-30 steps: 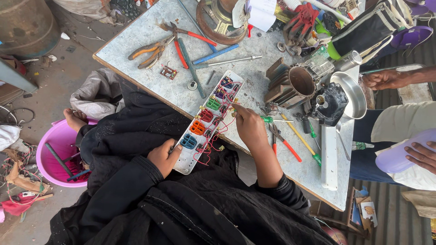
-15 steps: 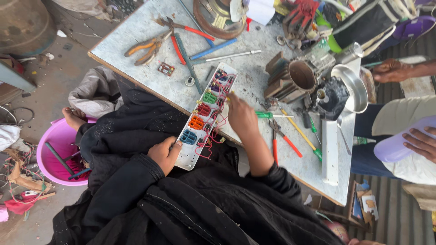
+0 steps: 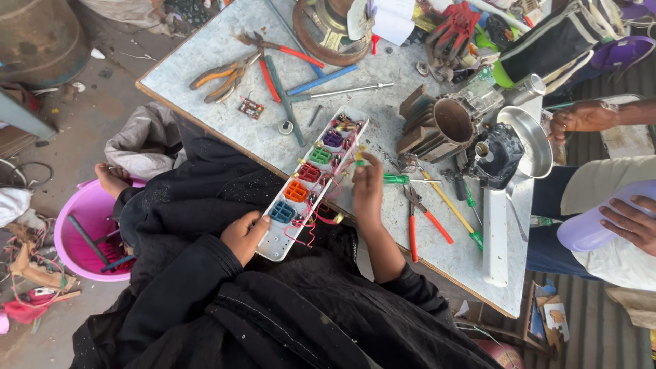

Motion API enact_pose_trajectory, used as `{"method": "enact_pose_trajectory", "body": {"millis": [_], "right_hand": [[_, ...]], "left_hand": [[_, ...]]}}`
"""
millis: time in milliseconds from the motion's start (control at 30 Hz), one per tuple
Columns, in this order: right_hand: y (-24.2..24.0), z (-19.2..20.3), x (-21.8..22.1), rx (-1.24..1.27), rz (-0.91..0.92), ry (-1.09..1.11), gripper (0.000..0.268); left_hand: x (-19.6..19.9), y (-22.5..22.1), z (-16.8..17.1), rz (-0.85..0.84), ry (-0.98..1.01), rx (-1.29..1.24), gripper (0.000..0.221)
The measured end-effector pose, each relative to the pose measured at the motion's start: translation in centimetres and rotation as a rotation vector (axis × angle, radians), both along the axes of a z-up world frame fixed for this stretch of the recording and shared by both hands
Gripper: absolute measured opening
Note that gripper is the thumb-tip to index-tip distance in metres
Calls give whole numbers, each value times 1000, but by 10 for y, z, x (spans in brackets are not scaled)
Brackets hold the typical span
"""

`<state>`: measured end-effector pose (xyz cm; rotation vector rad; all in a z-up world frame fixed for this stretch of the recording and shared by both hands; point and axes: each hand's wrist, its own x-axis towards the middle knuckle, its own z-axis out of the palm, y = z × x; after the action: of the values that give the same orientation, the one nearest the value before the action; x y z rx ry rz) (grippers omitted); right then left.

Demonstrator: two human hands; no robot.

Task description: The person repairs a multi-socket extension board by rearranging wires inside, using a screwdriver to tighten components, and using pliers to trim and position wires.

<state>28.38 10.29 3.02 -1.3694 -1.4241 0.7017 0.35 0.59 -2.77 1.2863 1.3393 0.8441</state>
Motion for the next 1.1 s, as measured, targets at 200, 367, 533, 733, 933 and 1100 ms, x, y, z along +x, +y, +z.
{"method": "enact_pose_trajectory", "body": {"millis": [200,367,533,733,933,1100], "right_hand": [[-12,40,29,-450,138,592,31],[-24,72,69,-499,274,-173,34],[-29,103,66,-132,162,-380,36],[-21,94,5,2,241,-651,32],[-1,85,-4,80,44,-728,30],[-2,83,9,138,31,-801,30]], "left_hand": [[-14,-4,23,21,228,-8,34],[-20,-8,31,55,267,38,32],[-21,-11,37,19,312,26,31],[-21,-14,36,28,275,125,30],[-22,-16,30,14,288,119,31],[-32,-14,26,14,274,113,31]]}}
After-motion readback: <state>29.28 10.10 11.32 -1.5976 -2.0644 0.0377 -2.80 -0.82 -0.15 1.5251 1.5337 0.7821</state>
